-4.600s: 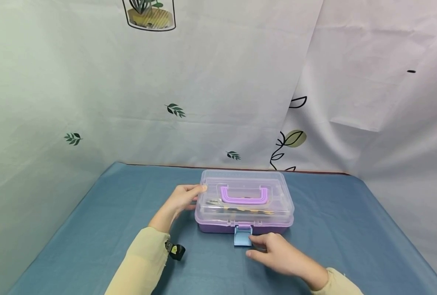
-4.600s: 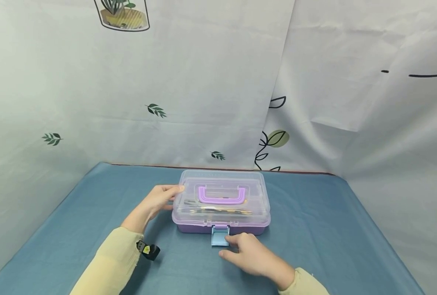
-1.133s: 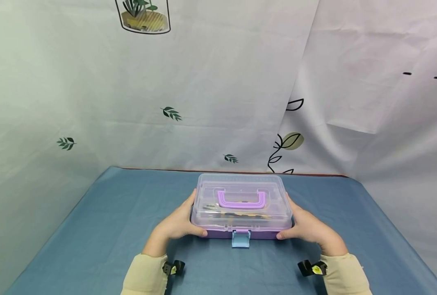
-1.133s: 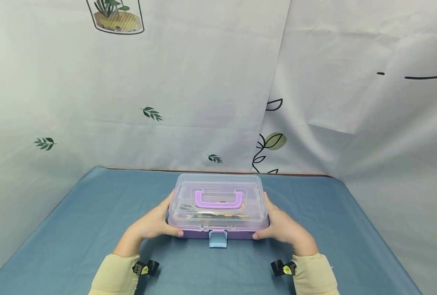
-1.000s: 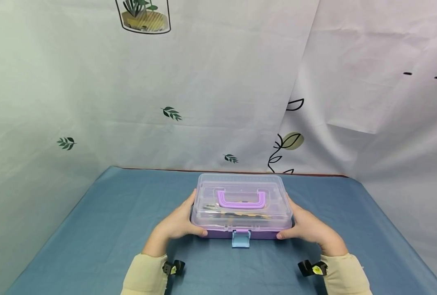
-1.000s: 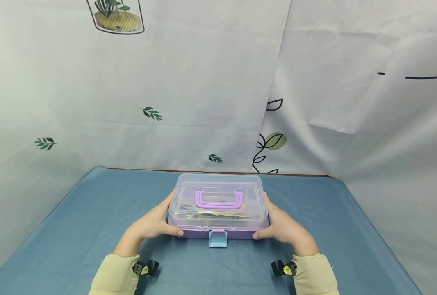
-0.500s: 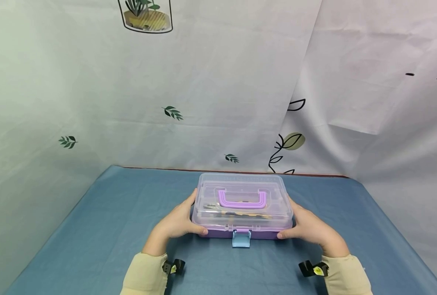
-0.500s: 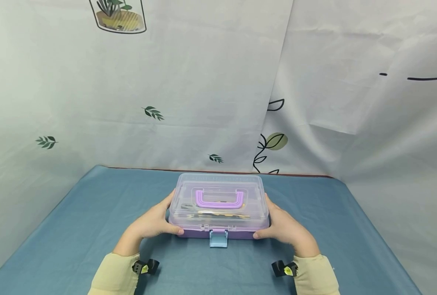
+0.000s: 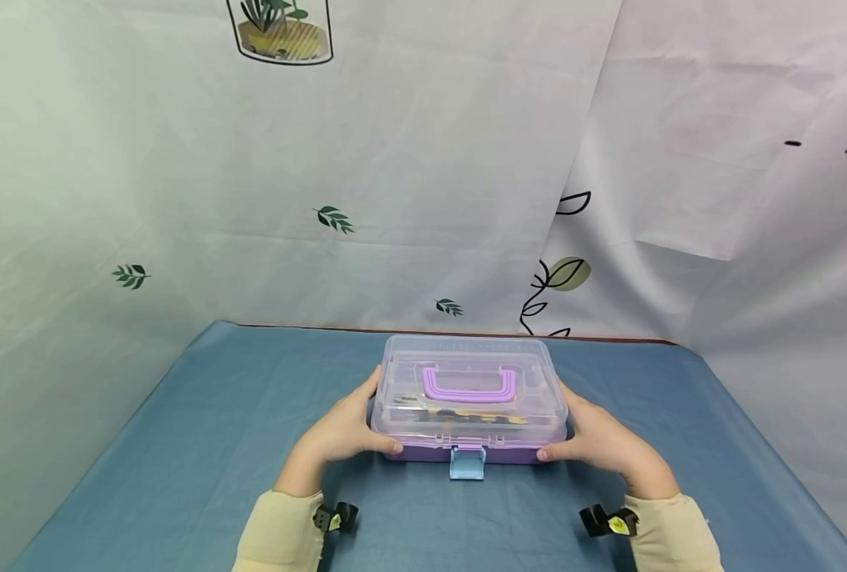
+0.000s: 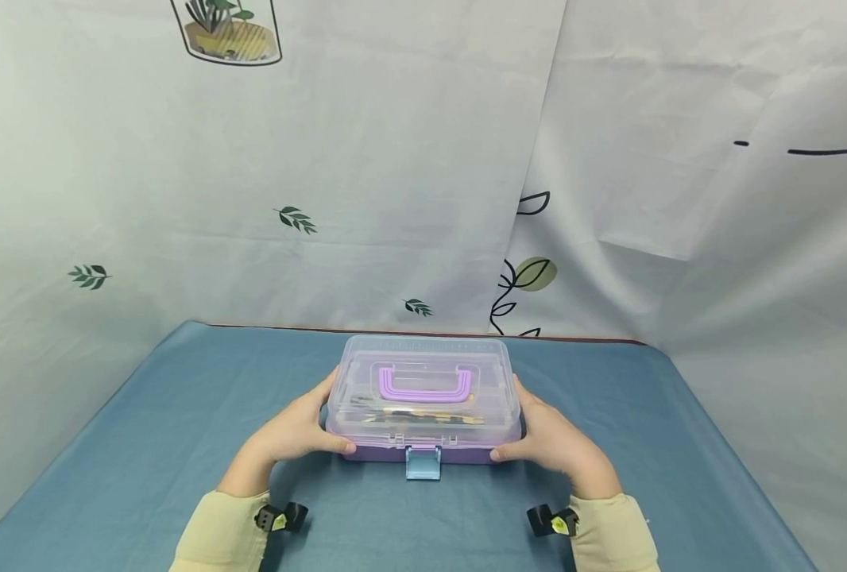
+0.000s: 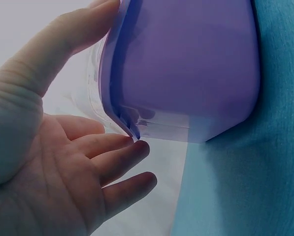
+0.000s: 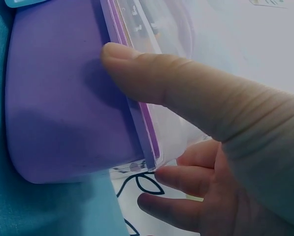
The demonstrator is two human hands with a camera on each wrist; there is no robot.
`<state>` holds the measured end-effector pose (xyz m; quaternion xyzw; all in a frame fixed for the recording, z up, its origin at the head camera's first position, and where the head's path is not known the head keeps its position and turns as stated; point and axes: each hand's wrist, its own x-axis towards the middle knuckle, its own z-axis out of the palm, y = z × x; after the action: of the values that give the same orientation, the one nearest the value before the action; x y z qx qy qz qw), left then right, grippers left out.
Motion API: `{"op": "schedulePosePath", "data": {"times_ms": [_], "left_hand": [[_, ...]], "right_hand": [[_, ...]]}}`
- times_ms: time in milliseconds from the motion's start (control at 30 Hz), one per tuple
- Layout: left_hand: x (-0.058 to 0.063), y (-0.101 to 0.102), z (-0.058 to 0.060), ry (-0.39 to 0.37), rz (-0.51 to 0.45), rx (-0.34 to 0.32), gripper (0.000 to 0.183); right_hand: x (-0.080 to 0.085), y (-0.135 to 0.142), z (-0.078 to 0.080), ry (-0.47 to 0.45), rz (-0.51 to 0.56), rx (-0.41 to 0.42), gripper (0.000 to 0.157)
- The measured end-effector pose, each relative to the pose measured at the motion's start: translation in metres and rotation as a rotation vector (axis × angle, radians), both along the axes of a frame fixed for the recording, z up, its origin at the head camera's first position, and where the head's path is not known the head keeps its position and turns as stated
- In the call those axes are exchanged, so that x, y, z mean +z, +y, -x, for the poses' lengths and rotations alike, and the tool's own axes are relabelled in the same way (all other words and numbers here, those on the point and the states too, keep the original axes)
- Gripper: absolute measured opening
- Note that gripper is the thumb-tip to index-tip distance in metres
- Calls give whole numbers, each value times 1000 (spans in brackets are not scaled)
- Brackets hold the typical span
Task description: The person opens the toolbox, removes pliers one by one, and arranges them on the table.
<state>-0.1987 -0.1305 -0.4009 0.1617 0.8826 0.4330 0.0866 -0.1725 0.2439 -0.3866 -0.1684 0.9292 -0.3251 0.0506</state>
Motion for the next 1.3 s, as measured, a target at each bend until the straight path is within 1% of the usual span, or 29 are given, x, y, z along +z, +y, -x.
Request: {"op": "schedulePosePath", "data": {"times_ms": [300, 433, 600, 933, 1133, 1300], "left_hand": [[2, -1, -1, 10, -9, -9, 125], [3, -2, -1, 20, -13, -7, 121], [5, -2, -1, 22, -15, 2, 118], [9, -1, -2, 28, -39, 30, 114], [10, -1, -3, 62, -47, 46, 109], [9, -2, -3, 92, -60, 54, 105]], "right_hand": [[6, 0, -2, -7, -18, -38, 118], [9, 1, -3, -16, -22, -54, 116], [10, 2, -3, -9, -32, -74, 114], [13, 2, -5, 32, -52, -108, 112], [16, 2, -6, 77, -56, -119, 106], [17, 1, -7, 97, -44, -125, 103]]}}
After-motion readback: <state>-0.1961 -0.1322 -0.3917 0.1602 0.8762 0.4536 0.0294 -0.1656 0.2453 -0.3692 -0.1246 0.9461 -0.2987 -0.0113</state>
